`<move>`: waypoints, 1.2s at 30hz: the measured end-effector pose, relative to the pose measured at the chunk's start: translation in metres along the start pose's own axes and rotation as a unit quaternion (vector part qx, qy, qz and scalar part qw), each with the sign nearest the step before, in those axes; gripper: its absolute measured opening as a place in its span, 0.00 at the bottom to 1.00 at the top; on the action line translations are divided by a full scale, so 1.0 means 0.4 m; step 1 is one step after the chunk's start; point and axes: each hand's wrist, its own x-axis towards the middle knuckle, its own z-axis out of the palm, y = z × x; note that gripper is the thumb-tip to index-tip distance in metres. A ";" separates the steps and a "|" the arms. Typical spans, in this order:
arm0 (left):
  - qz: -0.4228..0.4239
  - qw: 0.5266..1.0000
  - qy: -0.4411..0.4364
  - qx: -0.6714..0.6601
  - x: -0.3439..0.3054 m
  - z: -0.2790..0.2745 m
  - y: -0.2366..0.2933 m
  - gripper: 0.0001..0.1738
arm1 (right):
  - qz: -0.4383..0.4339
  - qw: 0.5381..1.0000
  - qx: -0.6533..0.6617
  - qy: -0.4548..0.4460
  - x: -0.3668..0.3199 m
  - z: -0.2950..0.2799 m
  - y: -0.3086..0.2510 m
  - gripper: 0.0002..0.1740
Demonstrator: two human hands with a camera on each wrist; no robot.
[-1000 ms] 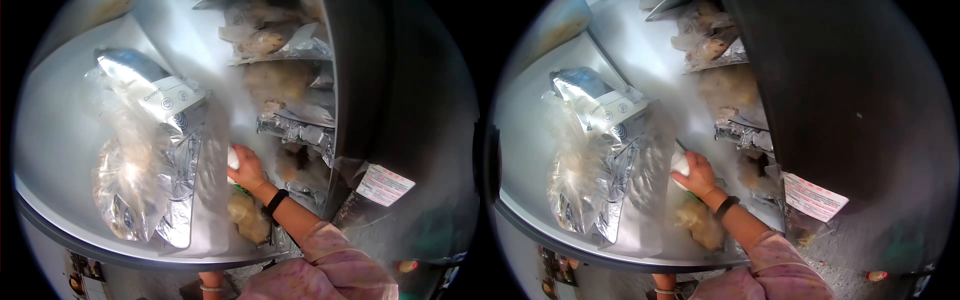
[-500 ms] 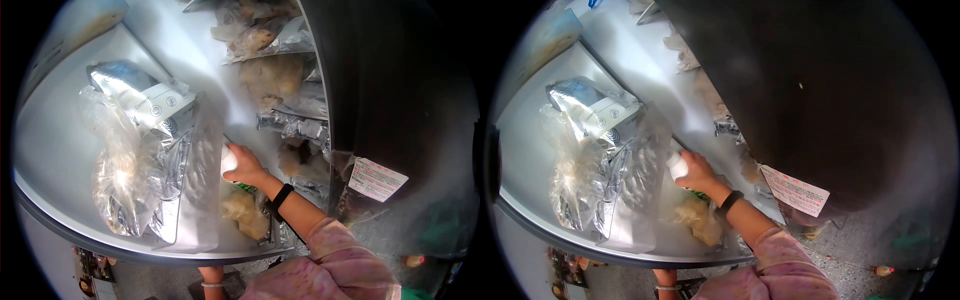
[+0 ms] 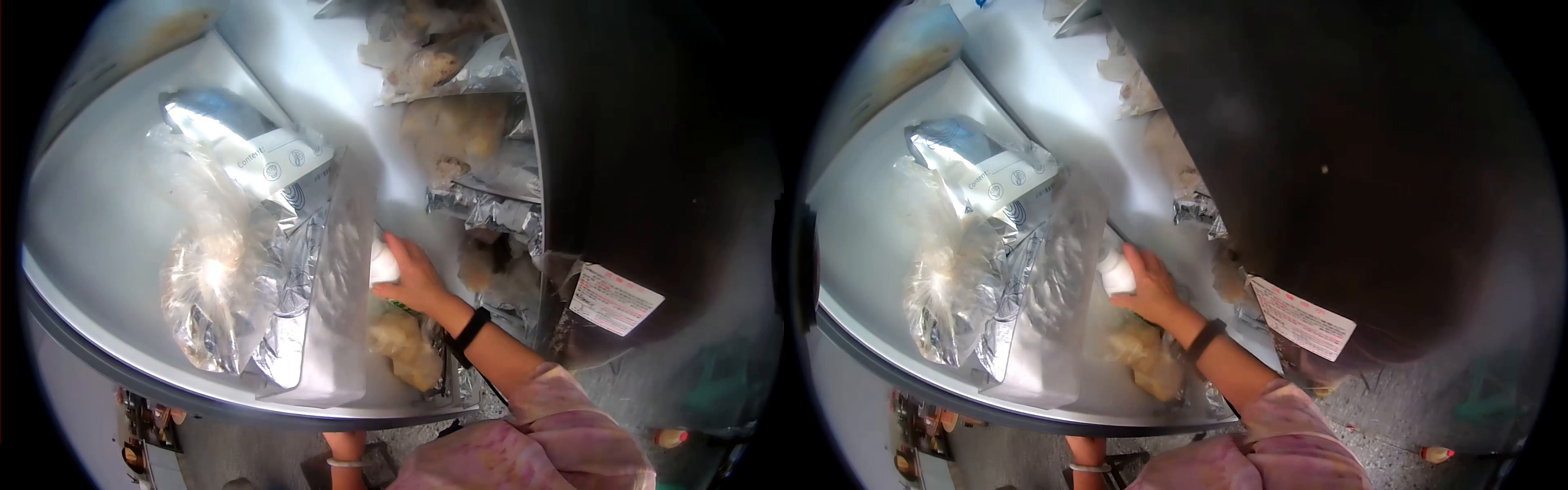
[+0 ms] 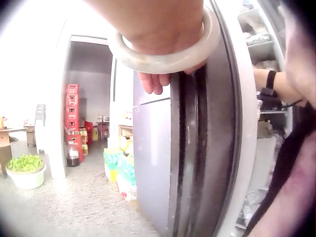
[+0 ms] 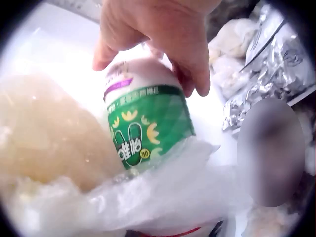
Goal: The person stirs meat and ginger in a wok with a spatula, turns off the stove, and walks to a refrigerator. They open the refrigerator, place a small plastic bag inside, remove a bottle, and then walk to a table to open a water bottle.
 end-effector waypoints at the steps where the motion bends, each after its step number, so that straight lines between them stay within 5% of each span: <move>1: 0.030 0.999 0.029 0.015 0.004 0.009 0.009 0.10 | -0.004 1.000 -0.005 0.007 -0.018 -0.022 -0.003 0.39; 3: 0.035 0.999 0.029 0.009 0.001 0.017 0.033 0.10 | -0.022 0.994 0.006 0.106 -0.082 -0.097 -0.064 0.28; 5: 0.033 0.999 0.004 0.024 0.009 0.006 0.082 0.11 | 0.093 0.984 0.145 0.033 -0.156 -0.222 -0.149 0.19; 7: 0.006 0.999 -0.034 0.011 0.007 0.000 0.127 0.14 | -0.075 0.995 0.061 0.012 -0.227 -0.293 -0.146 0.14; 8: -0.021 0.998 -0.065 0.005 0.009 0.006 0.146 0.17 | -0.069 0.995 0.048 -0.060 -0.259 -0.339 -0.165 0.08; 16: 0.190 0.979 -0.072 -0.033 0.074 0.075 0.266 0.17 | 0.155 0.946 0.006 -0.284 -0.515 -0.459 -0.107 0.06; 21: 0.245 0.963 -0.055 -0.097 0.117 0.122 0.360 0.24 | 0.178 0.921 -0.034 -0.345 -0.547 -0.483 -0.049 0.07; 26: 0.165 0.974 -0.072 -0.136 0.048 0.199 0.330 0.25 | 0.210 0.883 -0.049 -0.417 -0.536 -0.435 -0.036 0.07; 28: 0.102 0.968 -0.192 -0.126 0.013 0.228 0.267 0.23 | 0.234 0.846 -0.051 -0.476 -0.506 -0.388 -0.029 0.08; 30: 0.053 0.969 -0.208 -0.126 -0.094 0.301 0.146 0.20 | 0.193 0.845 -0.093 -0.489 -0.547 -0.311 0.032 0.09; 34: -0.174 0.903 -0.383 -0.091 -0.324 0.384 -0.094 0.18 | 0.163 0.829 -0.139 -0.516 -0.560 -0.162 0.104 0.10; 36: -0.286 0.821 -0.490 -0.061 -0.426 0.372 -0.195 0.21 | 0.128 0.805 -0.148 -0.560 -0.534 -0.068 0.113 0.11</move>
